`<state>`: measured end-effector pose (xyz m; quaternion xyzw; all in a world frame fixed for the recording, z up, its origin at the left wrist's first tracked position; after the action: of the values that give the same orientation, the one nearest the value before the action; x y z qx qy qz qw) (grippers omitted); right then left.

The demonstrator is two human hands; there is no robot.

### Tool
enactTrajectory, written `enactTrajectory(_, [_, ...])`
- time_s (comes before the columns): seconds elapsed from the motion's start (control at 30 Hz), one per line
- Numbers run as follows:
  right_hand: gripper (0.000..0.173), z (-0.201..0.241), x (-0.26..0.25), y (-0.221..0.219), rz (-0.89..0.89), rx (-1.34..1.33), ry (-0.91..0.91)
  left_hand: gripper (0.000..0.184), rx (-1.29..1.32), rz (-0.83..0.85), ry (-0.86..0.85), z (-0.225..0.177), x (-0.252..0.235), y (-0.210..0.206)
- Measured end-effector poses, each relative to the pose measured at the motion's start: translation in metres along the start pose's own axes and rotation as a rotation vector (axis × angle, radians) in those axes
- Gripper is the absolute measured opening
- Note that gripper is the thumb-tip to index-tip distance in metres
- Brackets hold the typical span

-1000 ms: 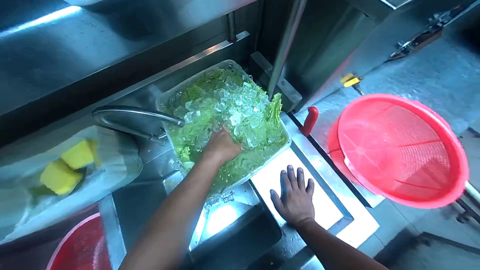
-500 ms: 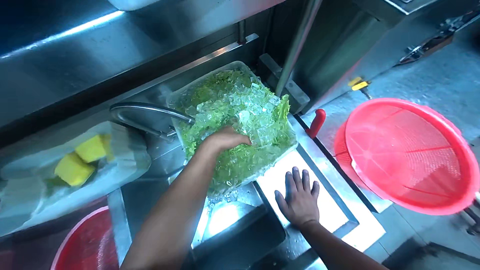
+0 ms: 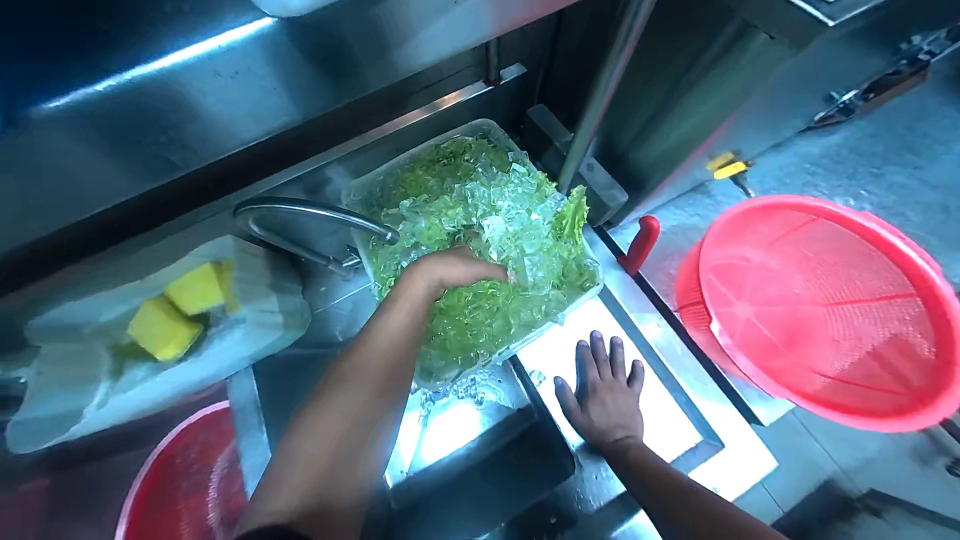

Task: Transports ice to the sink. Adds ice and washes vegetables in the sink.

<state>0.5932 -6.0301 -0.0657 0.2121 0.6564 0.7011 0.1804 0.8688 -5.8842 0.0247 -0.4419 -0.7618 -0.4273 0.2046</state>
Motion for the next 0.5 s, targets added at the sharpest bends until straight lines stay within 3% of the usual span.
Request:
enactTrajectory(0.17, [0.087, 0.001, -0.002, 0.003, 0.003, 0.008, 0.002, 0.083, -0.23, -0.206, -0.046, -0.032, 0.053, 0.006])
enactTrajectory(0.27, [0.085, -0.001, -0.001, 0.001, 0.005, 0.021, -0.001, 0.056, -0.375, -0.642, -0.261, -0.048, 0.119, 0.026])
enactTrajectory(0.33, [0.085, -0.001, 0.0, 0.0, 0.006, 0.024, 0.001, 0.053, -0.441, -0.888, -0.391, -0.041, 0.151, 0.03])
enactTrajectory(0.43, [0.085, -0.001, 0.0, 0.0, 0.0, 0.017, 0.007, 0.075, -0.499, -0.821, -0.344, -0.008, 0.134, 0.011])
enactTrajectory(0.5, [0.084, 0.0, -0.001, 0.0, -0.002, 0.011, 0.01, 0.078, -0.529, -0.734, -0.317, 0.007, 0.11, -0.004])
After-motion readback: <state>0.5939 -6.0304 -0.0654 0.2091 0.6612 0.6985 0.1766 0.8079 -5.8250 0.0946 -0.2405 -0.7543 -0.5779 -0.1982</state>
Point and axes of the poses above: each hand's wrist, its own x-axis away from the middle knuckle, its own y-axis out of the back of the hand, z = x × y, the point moved 10 cm from there along -x, towards the middle knuckle, and after that the axes turned 6 degrees about -y, right-handed, at the moved point
